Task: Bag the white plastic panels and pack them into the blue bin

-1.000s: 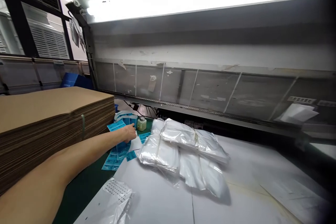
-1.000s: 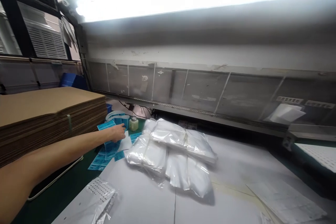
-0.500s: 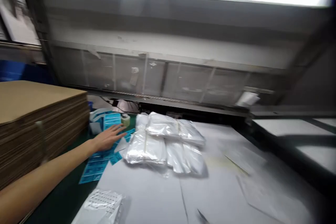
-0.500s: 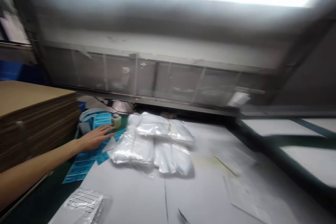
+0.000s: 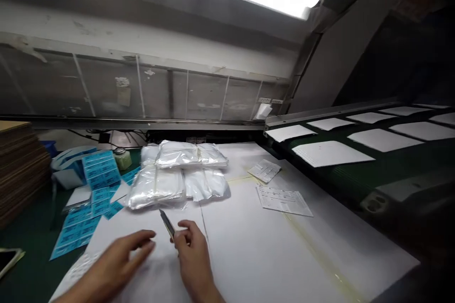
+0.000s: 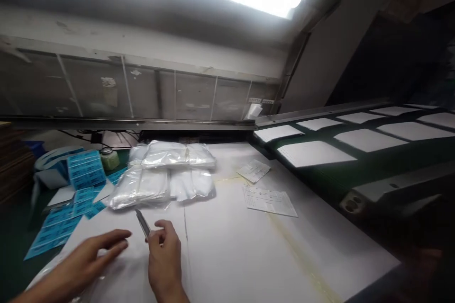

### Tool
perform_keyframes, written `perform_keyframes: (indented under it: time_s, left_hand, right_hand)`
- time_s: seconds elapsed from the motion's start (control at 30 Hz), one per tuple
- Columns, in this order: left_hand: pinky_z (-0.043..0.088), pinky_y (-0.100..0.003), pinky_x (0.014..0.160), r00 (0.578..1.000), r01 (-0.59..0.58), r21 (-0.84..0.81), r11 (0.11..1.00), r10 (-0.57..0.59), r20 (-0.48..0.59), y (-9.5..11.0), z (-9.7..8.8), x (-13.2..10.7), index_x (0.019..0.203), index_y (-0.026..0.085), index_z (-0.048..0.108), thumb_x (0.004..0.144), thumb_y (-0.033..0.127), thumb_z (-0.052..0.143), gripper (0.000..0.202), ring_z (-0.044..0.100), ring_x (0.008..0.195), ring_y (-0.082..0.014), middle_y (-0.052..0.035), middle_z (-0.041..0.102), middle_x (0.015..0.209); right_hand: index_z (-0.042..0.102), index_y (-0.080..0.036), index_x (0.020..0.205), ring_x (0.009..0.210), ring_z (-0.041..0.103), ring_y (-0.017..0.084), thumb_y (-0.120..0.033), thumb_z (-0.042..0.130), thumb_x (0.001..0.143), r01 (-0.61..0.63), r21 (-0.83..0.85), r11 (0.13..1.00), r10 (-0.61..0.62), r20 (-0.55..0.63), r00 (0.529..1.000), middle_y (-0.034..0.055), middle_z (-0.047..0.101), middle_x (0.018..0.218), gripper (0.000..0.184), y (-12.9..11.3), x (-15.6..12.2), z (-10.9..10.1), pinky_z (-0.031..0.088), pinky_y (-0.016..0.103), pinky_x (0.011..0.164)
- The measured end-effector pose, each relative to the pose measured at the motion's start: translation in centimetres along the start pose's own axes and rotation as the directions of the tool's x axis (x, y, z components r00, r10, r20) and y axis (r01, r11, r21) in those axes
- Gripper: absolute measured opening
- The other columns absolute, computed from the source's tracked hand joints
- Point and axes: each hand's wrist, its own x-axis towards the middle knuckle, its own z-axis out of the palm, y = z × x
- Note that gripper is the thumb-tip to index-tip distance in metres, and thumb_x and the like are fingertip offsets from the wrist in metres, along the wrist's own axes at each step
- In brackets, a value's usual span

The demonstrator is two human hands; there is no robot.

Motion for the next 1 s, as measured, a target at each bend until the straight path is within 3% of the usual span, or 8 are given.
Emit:
perform_keyframes:
  time_s: [0.13,0.33,0.43,0.53,0.67,0.77,0.87,1.0]
  left_hand:
    - [0.021,-0.055,0.111,0.985,-0.167,0.349,0.922,0.174,0.012,2.9,1.1,-4.8,0.128,0.032,0.05,0.084,0.051,0.05,0.049,0.041,0.128,-0.0292,-0.0033,0.053,0.134]
    - [0.041,-0.045,0.101,0.958,0.244,0.127,0.961,-0.218,-0.185,1.9,-2.4,-7.2,0.132,0.027,0.043,0.088,0.054,0.037,0.051,0.044,0.126,-0.027,-0.0071,0.05,0.136]
    - [0.039,-0.046,0.102,0.955,0.26,0.14,0.955,-0.233,-0.181,0.3,-2.6,-6.6,0.139,0.026,0.033,0.089,0.054,0.036,0.058,0.041,0.128,-0.0275,-0.0085,0.041,0.142]
    - [0.032,-0.05,0.105,0.971,0.227,0.305,0.925,-0.19,-0.145,-1.7,-2.1,-5.4,0.137,0.028,0.038,0.087,0.054,0.037,0.057,0.038,0.13,-0.0297,-0.0085,0.041,0.142]
    - [0.031,-0.05,0.105,0.982,0.177,0.415,0.893,-0.132,-0.134,-3.4,-1.4,-3.2,0.125,0.025,0.054,0.086,0.055,0.039,0.052,0.043,0.126,-0.0307,-0.0086,0.053,0.132]
    - [0.039,-0.045,0.101,0.982,0.183,0.333,0.925,-0.159,-0.1,-2.3,-0.3,-0.4,0.123,0.03,0.054,0.084,0.06,0.039,0.051,0.046,0.123,-0.0283,-0.0041,0.055,0.131]
    - [0.045,-0.04,0.095,0.988,0.133,0.221,0.966,-0.146,0.041,1.9,2.6,3.4,0.119,0.033,0.055,0.083,0.064,0.04,0.051,0.053,0.117,-0.0267,-0.0014,0.059,0.126]
    - [0.047,-0.036,0.092,0.977,-0.16,0.125,0.979,0.139,0.163,12.3,8.7,8.8,0.11,0.029,0.059,0.087,0.058,0.039,0.043,0.058,0.109,-0.0253,-0.0025,0.065,0.114]
  right_hand:
    - [0.052,-0.015,0.108,0.064,0.064,0.017,-0.023,0.04,0.083,-0.049,0.004,0.999,0.048,0.104,0.993,0.0069,0.067,0.083,0.029,0.1,2.7,2.6,0.051,0.026,0.054]
    - [0.063,-0.019,0.104,0.092,0.064,0.018,-0.019,0.049,0.082,0.199,0.006,0.98,-0.188,0.362,0.913,0.0049,0.069,0.102,0.026,-4.2,4.1,8.6,0.049,0.032,0.083]
    - [0.063,-0.027,0.109,0.105,0.059,0.016,-0.023,0.046,0.085,0.345,0.03,0.938,-0.324,0.426,0.844,-0.0005,0.066,0.113,0.03,-6.5,2.0,8.1,0.044,0.029,0.093]
    - [0.063,-0.029,0.112,0.114,0.053,0.019,-0.03,0.052,0.082,0.401,-0.044,0.915,-0.359,0.362,0.86,-0.0019,0.062,0.121,0.031,-5.4,1.6,1.7,0.037,0.032,0.101]
    - [0.06,-0.015,0.115,0.119,0.046,0.033,-0.039,0.055,0.078,0.199,-0.232,0.952,-0.215,-0.047,0.975,0.0131,0.057,0.124,0.045,-0.4,4.3,-14.0,0.027,0.051,0.105]
    - [0.061,-0.011,0.111,0.119,0.04,0.043,-0.043,0.061,0.071,0.014,-0.224,0.975,-0.098,-0.37,0.924,0.0188,0.056,0.12,0.052,2.2,4.2,-25.5,0.018,0.062,0.103]
    - [0.062,-0.018,0.107,0.11,0.05,0.037,-0.045,0.068,0.067,-0.005,-0.086,0.996,-0.04,-0.509,0.86,0.0116,0.063,0.107,0.048,2.6,2.0,-31.8,0.025,0.058,0.103]
    - [0.05,-0.016,0.118,0.105,0.061,0.028,-0.053,0.059,0.077,0.118,0.253,0.96,0.042,-0.547,0.836,0.0127,0.064,0.113,0.056,1.5,3.4,-34.3,0.049,0.042,0.09]
